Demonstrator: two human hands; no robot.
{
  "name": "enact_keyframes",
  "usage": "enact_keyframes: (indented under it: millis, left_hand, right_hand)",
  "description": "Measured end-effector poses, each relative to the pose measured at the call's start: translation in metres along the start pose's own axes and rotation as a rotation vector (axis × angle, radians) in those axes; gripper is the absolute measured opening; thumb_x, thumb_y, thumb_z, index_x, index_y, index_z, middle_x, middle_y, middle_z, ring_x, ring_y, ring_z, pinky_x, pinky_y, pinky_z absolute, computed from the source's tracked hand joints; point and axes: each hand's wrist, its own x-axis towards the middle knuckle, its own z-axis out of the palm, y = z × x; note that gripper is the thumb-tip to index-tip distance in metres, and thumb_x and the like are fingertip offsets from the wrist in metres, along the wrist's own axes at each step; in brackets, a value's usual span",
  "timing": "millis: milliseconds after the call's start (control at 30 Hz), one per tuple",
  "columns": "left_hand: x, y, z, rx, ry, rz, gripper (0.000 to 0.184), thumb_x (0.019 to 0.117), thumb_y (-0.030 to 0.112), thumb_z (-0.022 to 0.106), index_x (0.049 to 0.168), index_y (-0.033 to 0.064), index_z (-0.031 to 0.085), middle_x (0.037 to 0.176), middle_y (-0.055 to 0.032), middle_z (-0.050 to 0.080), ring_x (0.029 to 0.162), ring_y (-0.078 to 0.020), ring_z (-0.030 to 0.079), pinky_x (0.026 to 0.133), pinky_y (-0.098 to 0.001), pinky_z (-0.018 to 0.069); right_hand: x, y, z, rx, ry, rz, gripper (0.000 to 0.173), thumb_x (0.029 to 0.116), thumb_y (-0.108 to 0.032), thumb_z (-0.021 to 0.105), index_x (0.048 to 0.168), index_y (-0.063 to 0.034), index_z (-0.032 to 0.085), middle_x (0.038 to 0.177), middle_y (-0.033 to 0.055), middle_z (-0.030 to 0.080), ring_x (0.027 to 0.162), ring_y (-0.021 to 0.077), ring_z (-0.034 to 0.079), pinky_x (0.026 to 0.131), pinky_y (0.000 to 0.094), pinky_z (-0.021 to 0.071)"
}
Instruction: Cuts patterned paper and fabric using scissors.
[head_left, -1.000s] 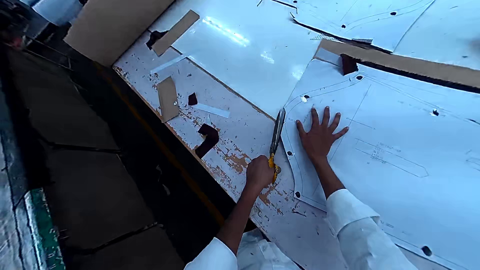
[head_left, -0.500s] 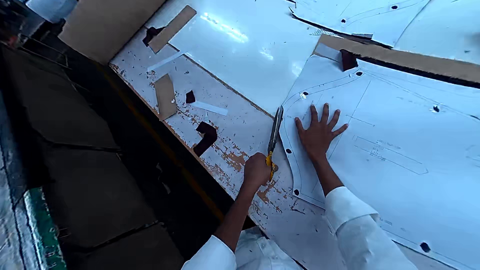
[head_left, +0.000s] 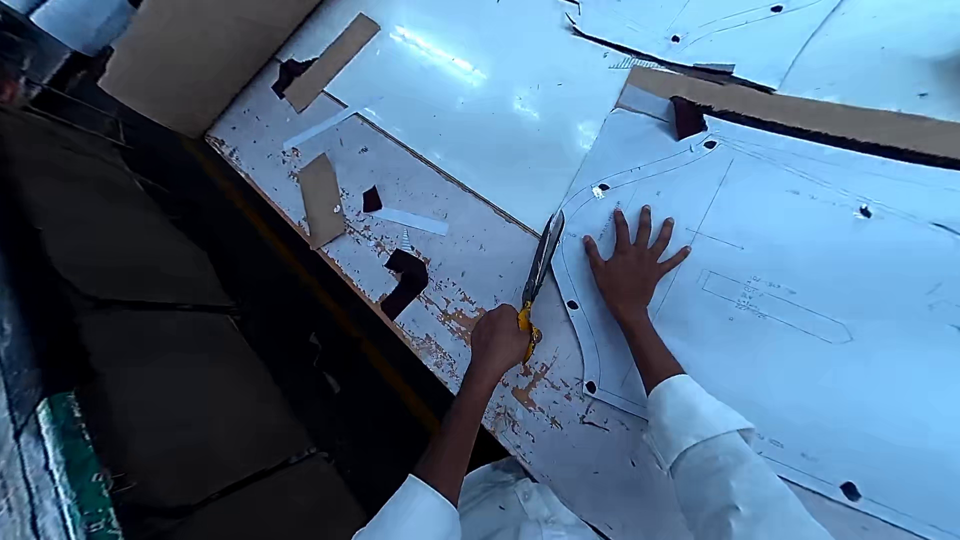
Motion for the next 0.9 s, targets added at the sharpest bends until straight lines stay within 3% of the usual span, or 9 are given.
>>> enact_keyframes:
  millis: [167, 333, 500, 900]
  left_hand:
    - [0.001, 0.012, -0.002, 0.067, -0.019, -0.034, 0.032, 0.0983, 0.031, 0.069, 0.101, -0.0011, 0.069, 0.101, -0.0217, 0.07, 0.101, -0.0386, 0.068, 0.087, -0.0586, 0.0535]
    - [-0.005, 0.018, -0.002, 0.079, 0.012, -0.028, 0.026, 0.1014, 0.021, 0.061, 0.108, -0.0026, 0.068, 0.107, -0.0238, 0.069, 0.107, -0.0399, 0.067, 0.09, -0.0601, 0.052]
    - [-0.003, 0.018, 0.0, 0.112, 0.016, -0.042, 0.026, 0.1006, 0.022, 0.063, 0.109, -0.0024, 0.068, 0.11, -0.0228, 0.069, 0.109, -0.0387, 0.067, 0.092, -0.0579, 0.0521]
    - [0.001, 0.012, 0.0, 0.123, 0.055, -0.046, 0.021, 0.0985, 0.017, 0.064, 0.106, -0.0022, 0.07, 0.107, -0.0226, 0.07, 0.106, -0.0384, 0.067, 0.091, -0.0572, 0.0525]
  right_hand:
    - [0.0, 0.0, -0.001, -0.005, -0.009, 0.002, 0.078, 0.0934, -0.079, 0.035, 0.156, -0.0341, 0.043, 0.168, 0.0101, 0.028, 0.156, 0.0474, 0.012, 0.11, 0.0835, 0.0016]
    - [-0.001, 0.0, -0.004, 0.039, 0.016, -0.022, 0.074, 0.0949, -0.075, 0.039, 0.155, -0.0314, 0.046, 0.167, 0.0123, 0.03, 0.155, 0.0494, 0.013, 0.11, 0.0846, 0.0029]
    - [-0.001, 0.001, 0.0, 0.019, 0.023, -0.011, 0.075, 0.0942, -0.077, 0.037, 0.155, -0.0334, 0.045, 0.168, 0.011, 0.03, 0.155, 0.0489, 0.012, 0.11, 0.0841, 0.0022]
    - [0.0, -0.001, -0.003, 0.015, -0.021, 0.004, 0.075, 0.094, -0.076, 0.038, 0.156, -0.0334, 0.044, 0.168, 0.0096, 0.028, 0.155, 0.0487, 0.011, 0.111, 0.0835, 0.0018]
